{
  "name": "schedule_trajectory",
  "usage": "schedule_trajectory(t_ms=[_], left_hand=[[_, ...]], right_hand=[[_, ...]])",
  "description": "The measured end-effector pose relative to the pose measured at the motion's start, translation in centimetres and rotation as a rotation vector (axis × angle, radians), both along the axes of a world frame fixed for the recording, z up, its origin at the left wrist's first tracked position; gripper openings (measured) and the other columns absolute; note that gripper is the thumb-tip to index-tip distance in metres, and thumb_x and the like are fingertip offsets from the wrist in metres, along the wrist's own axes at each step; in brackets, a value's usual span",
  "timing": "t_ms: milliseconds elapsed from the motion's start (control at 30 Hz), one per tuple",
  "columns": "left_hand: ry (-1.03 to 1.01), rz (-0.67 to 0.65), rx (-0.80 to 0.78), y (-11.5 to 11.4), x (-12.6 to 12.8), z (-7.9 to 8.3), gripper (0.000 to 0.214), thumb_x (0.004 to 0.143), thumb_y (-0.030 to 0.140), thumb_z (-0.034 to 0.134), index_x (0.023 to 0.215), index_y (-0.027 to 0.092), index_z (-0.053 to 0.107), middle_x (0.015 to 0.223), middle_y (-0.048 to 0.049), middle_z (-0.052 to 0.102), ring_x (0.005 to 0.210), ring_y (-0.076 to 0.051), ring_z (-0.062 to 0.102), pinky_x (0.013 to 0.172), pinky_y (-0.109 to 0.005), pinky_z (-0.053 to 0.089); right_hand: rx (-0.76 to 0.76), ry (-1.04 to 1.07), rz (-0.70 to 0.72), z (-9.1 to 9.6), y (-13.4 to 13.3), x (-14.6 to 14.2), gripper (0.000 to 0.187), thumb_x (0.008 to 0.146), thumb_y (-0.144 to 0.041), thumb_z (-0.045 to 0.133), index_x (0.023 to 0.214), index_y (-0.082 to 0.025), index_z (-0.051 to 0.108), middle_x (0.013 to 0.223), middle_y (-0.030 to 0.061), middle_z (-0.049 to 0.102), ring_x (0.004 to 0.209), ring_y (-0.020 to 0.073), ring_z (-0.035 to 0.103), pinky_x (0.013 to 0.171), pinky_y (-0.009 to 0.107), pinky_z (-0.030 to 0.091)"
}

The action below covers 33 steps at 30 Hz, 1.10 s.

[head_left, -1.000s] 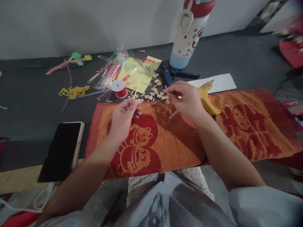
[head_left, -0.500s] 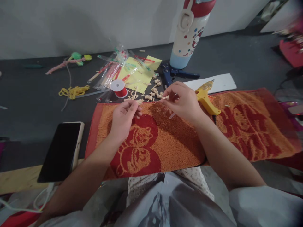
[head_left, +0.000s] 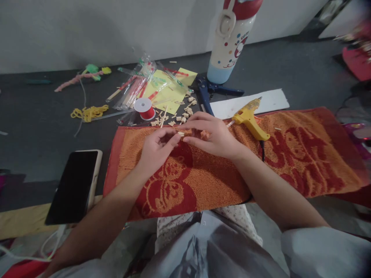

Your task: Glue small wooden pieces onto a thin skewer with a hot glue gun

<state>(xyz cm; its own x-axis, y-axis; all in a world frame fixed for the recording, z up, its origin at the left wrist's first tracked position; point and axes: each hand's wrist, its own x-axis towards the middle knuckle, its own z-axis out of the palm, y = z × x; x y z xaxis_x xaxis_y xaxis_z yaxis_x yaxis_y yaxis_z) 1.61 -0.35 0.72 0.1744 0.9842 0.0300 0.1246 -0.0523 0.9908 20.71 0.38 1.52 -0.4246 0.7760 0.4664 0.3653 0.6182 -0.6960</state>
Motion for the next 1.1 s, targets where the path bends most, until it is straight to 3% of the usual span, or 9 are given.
schedule_trajectory(t_ms=[267,433,833,1100], left_hand=[[0.039,-0.017,0.108,-0.3,-0.1,-0.2,0.019,0.069,0.03,0.076,0.08,0.018,0.067,0.076,-0.0025,0.069,0.068,-0.012,0.063,0.066,-0.025,0.052],[0.132,0.006,0.241,-0.4,-0.5,-0.5,0.012,0.076,0.027,0.072,0.083,0.019,0.068,0.081,-0.0028,0.069,0.07,-0.012,0.062,0.067,-0.024,0.05],[0.248,0.096,0.575,-0.6,-0.6,0.0,0.005,0.076,0.022,0.073,0.08,0.025,0.075,0.076,0.0,0.073,0.072,-0.013,0.064,0.069,-0.026,0.051],[0.252,0.134,0.577,-0.7,-0.6,-0.2,0.003,0.072,0.024,0.076,0.074,0.026,0.076,0.072,-0.0006,0.072,0.062,-0.012,0.062,0.06,-0.025,0.05]], right_hand=[[0.017,0.031,0.003,-0.2,0.1,0.0,0.018,0.088,-0.027,0.063,0.1,-0.019,0.073,0.091,0.0057,0.065,0.079,0.013,0.061,0.067,0.026,0.049],[0.01,0.075,-0.001,-0.3,0.1,-0.1,0.017,0.087,-0.027,0.064,0.098,-0.02,0.074,0.091,0.0061,0.066,0.08,0.0134,0.062,0.071,0.027,0.051],[0.225,0.153,0.018,-1.4,0.1,-0.9,0.018,0.088,-0.022,0.064,0.102,-0.023,0.075,0.086,0.006,0.069,0.078,0.0134,0.063,0.068,0.028,0.052],[0.314,0.147,-0.024,-1.9,-0.2,-1.2,0.024,0.087,-0.013,0.061,0.103,-0.024,0.074,0.083,0.0051,0.069,0.076,0.0143,0.064,0.065,0.029,0.052]])
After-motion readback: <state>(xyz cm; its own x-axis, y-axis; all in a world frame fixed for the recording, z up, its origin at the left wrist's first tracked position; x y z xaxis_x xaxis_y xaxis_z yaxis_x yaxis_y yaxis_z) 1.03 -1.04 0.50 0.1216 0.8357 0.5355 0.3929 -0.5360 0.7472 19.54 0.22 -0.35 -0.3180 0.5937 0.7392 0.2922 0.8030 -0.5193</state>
